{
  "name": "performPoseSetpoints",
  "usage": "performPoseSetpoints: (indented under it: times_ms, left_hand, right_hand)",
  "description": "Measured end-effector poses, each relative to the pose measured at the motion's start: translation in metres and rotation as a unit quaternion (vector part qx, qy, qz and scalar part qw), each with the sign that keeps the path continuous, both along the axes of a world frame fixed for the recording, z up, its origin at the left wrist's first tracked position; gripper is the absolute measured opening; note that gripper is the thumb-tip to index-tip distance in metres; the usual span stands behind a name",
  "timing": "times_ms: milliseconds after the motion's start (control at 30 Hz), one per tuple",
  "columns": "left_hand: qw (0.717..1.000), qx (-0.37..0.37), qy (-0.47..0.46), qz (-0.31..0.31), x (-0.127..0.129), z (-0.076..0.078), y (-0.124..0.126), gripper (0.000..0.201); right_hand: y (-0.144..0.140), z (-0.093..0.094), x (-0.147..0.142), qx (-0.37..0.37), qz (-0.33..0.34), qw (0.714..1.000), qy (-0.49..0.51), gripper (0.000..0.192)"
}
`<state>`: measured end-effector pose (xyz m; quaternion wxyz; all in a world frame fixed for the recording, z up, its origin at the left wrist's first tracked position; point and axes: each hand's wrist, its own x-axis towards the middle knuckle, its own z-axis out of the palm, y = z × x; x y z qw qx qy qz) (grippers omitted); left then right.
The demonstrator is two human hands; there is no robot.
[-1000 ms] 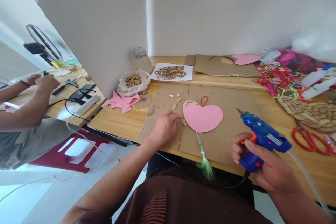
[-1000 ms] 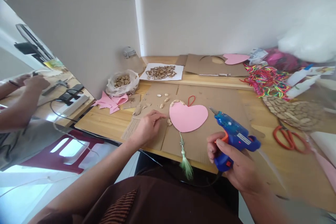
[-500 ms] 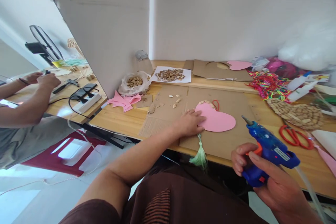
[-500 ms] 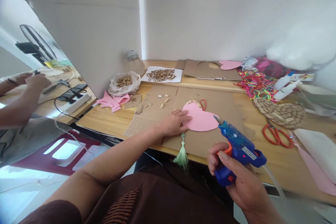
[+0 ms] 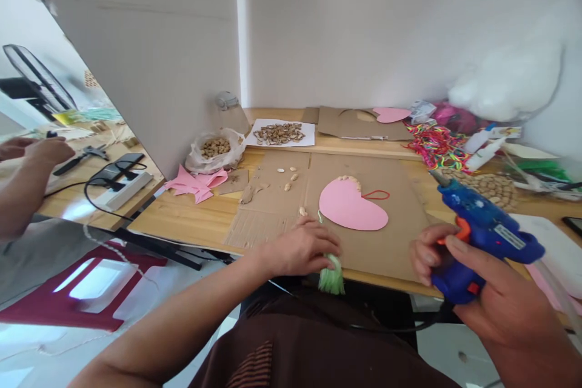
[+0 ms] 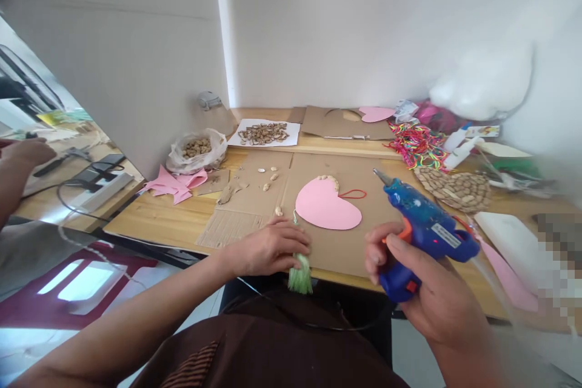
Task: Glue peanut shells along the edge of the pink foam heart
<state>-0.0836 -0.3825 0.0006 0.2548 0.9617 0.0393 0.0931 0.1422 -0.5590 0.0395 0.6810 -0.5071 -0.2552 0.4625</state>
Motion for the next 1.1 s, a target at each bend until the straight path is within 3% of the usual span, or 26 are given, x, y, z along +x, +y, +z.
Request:
performPoseSetpoints:
  times_ms: [267, 367, 500, 600, 733, 967, 1100]
  left_hand:
    - [0.987, 0.078, -0.018, 0.140, -0.044, -0.003, 0.027, 0.022]
    - [0.961, 0.118, -0.013, 0.250, -0.049, 0.001, 0.036, 0.024]
    - [0.925, 0.049, -0.012, 0.378, -0.033, 0.001, 0.039, 0.014]
    - [0.923, 0.005, -0.015, 0.385, -0.012, -0.006, 0.039, 0.014]
    - [0.927, 0.043, 0.005, 0.373, 0.006, -0.016, 0.043, 0.022]
    - [0.922, 0.035, 0.029, 0.384, -0.002, -0.012, 0.057, 0.023]
    - [0.911, 0.041, 0.041, 0.408, -0.005, -0.008, 0.061, 0.027]
  right_hand:
    - [0.039, -0.017, 0.023, -0.042, -0.061, 0.997, -0.011, 0.023]
    - [0.047, -0.031, 0.030, -0.063, -0.093, 0.993, -0.033, 0.028]
    - [0.056, -0.050, 0.038, -0.097, -0.154, 0.982, -0.045, 0.033]
    - [0.061, -0.057, 0.041, -0.111, -0.166, 0.978, -0.066, 0.036]
    - [0.060, -0.058, 0.039, -0.130, -0.141, 0.976, -0.103, 0.040]
    - [0.046, -0.052, 0.025, -0.165, -0.087, 0.978, -0.095, 0.035]
    - [0.047, -0.047, 0.020, -0.147, -0.113, 0.980, -0.077, 0.035]
